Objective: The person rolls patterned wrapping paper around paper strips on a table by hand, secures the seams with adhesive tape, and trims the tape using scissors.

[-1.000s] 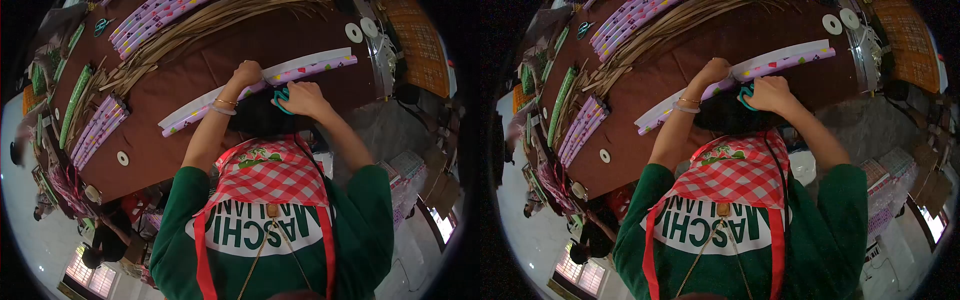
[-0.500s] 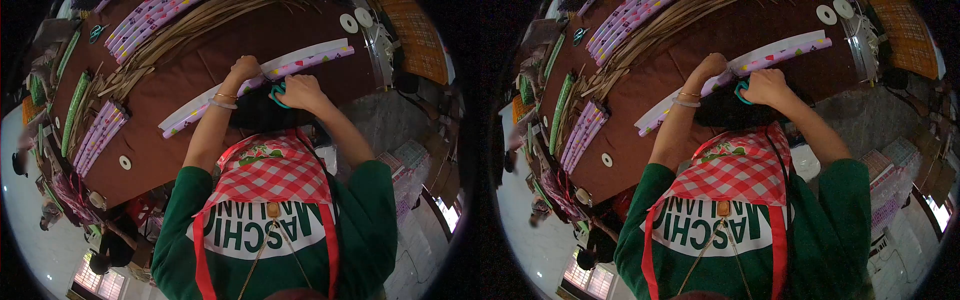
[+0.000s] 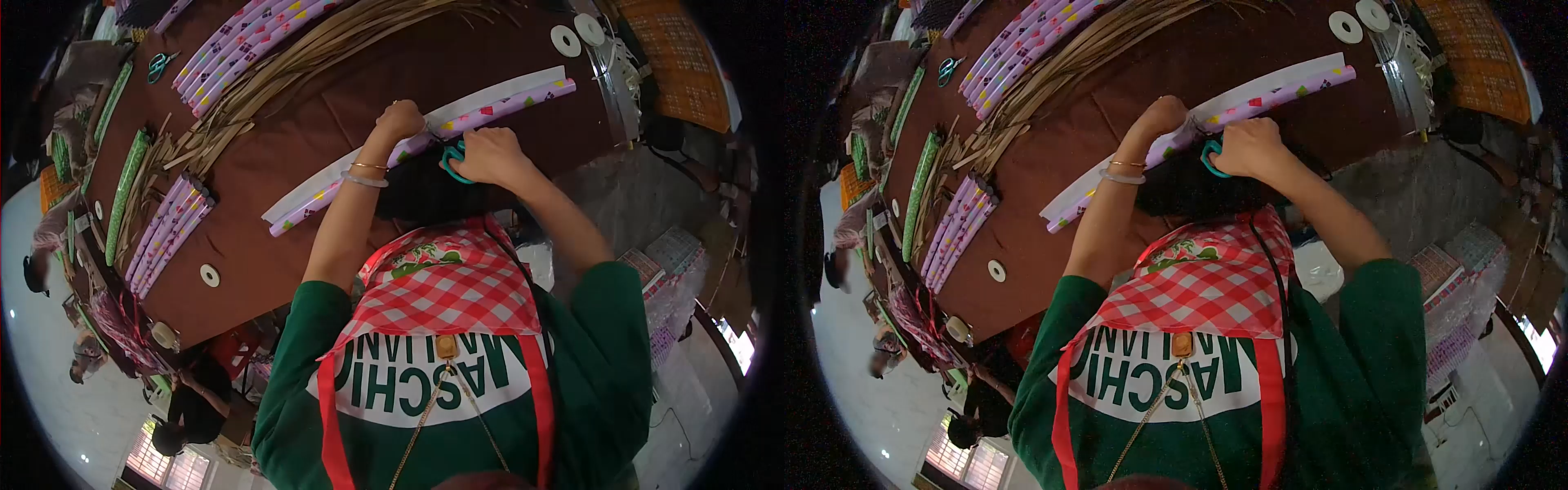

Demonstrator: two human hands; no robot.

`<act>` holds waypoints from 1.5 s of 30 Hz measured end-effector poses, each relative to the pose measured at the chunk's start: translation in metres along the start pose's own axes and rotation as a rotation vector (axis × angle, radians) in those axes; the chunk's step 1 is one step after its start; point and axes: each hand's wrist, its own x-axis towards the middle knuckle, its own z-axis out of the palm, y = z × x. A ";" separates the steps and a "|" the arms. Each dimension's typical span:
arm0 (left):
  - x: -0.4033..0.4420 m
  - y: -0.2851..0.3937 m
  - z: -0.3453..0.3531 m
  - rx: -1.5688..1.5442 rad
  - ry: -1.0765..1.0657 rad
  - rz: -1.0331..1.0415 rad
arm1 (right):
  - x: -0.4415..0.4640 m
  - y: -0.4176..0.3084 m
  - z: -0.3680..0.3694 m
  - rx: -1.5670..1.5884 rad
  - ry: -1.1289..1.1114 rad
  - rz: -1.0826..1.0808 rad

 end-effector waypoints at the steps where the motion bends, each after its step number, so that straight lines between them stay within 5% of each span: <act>1: 0.004 -0.003 0.003 0.076 -0.011 0.021 | 0.000 -0.001 0.000 0.002 0.001 0.003; 9: -0.011 0.003 -0.007 -0.038 0.017 -0.016 | -0.002 0.000 0.010 0.046 -0.016 0.056; 20: -0.021 -0.007 -0.007 -0.135 0.162 0.226 | -0.004 0.002 0.020 0.088 0.014 0.059; 45: -0.018 -0.007 -0.006 -0.077 0.121 0.199 | -0.004 0.006 0.019 0.037 0.057 0.001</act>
